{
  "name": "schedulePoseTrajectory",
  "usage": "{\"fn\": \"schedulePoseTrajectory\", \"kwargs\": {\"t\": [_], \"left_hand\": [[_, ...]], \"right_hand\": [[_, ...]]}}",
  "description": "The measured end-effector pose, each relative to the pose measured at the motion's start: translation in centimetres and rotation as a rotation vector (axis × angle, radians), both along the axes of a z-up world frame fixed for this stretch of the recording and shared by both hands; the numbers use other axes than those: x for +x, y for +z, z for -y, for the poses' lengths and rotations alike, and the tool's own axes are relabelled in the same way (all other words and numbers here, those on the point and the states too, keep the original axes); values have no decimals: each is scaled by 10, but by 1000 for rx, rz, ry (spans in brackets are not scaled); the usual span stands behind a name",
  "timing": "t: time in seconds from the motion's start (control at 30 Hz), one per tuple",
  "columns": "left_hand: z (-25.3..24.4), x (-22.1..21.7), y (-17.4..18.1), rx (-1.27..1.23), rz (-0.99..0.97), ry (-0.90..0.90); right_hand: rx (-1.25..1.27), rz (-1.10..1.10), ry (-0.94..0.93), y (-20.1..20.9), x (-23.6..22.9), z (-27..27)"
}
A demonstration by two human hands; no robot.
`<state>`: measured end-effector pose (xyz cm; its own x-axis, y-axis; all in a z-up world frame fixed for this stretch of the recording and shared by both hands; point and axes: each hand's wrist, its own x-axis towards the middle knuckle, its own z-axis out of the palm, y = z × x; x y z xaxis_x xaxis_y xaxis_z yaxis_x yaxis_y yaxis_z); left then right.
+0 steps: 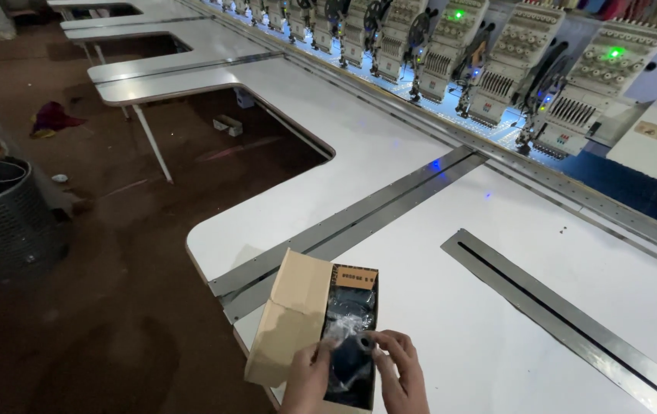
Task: Unpacking a box of thread spools and removing their plastic packaging using scissors on a workbench in a sewing factory.
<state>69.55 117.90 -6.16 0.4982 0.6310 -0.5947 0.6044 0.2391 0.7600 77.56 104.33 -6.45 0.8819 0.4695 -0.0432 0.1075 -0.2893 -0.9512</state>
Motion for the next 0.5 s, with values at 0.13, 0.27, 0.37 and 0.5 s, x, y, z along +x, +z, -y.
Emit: {"fn": "schedulePoseTrajectory", "kwargs": {"t": [0.13, 0.27, 0.37, 0.5], "left_hand": [[-4, -5, -12, 117, 102, 13], [4, -13, 13, 119, 129, 103], [4, -16, 26, -3, 156, 194], [-12, -14, -11, -82, 198, 287]], "right_hand": [[-134, 14, 67, 2, -4, 0], [-72, -116, 15, 0, -3, 2], [288, -252, 18, -27, 12, 7], [642, -595, -69, -32, 28, 17]]}}
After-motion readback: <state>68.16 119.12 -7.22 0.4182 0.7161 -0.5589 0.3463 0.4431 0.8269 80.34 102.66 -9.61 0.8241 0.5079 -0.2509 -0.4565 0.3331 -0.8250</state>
